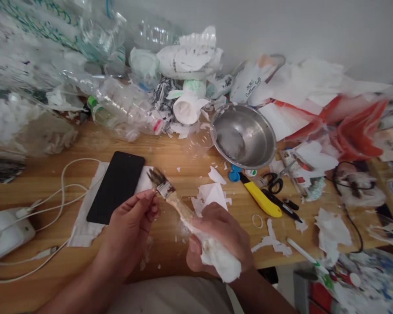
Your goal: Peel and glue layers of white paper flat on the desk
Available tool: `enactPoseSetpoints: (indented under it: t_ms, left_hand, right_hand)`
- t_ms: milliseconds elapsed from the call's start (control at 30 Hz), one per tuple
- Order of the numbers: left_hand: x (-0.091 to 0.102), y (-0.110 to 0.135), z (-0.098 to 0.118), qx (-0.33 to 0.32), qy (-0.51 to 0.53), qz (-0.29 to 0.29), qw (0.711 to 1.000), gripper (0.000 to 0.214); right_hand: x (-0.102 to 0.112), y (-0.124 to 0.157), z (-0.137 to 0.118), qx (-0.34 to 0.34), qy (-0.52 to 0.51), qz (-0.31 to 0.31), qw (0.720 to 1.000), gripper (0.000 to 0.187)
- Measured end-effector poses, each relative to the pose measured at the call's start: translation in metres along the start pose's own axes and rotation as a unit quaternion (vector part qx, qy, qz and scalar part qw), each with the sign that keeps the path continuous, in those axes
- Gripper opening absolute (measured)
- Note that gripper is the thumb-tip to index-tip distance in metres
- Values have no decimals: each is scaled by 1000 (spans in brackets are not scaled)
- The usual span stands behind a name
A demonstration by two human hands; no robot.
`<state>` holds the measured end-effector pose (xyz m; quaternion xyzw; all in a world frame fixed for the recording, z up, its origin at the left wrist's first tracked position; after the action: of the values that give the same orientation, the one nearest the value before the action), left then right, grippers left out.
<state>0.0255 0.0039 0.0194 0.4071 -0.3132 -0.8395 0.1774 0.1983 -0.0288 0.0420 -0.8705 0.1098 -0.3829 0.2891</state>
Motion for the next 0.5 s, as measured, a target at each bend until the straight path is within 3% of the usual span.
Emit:
enactPoseSetpoints:
  t_ms: [200,500]
  left_hand:
    - [1,4,-2,9,20,-41,999,21]
    - [-7,8,7,27,23,-4,999,28]
  right_hand:
    - [-7,4,0,-3,-38,-22,999,43]
    - [18,7,17,-46,-24,-15,999,28]
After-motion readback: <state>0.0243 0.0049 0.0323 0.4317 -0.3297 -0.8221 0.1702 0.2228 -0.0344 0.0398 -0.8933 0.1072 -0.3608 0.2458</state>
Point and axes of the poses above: each hand's wrist, its own y-axis away from the middle knuckle, its own x-axis out of the back of the hand, z = x × y, the point moved 1 cm from there along -y, towards the middle knuckle, and after that the axes turned 13 degrees about y, right-handed, at the moved point
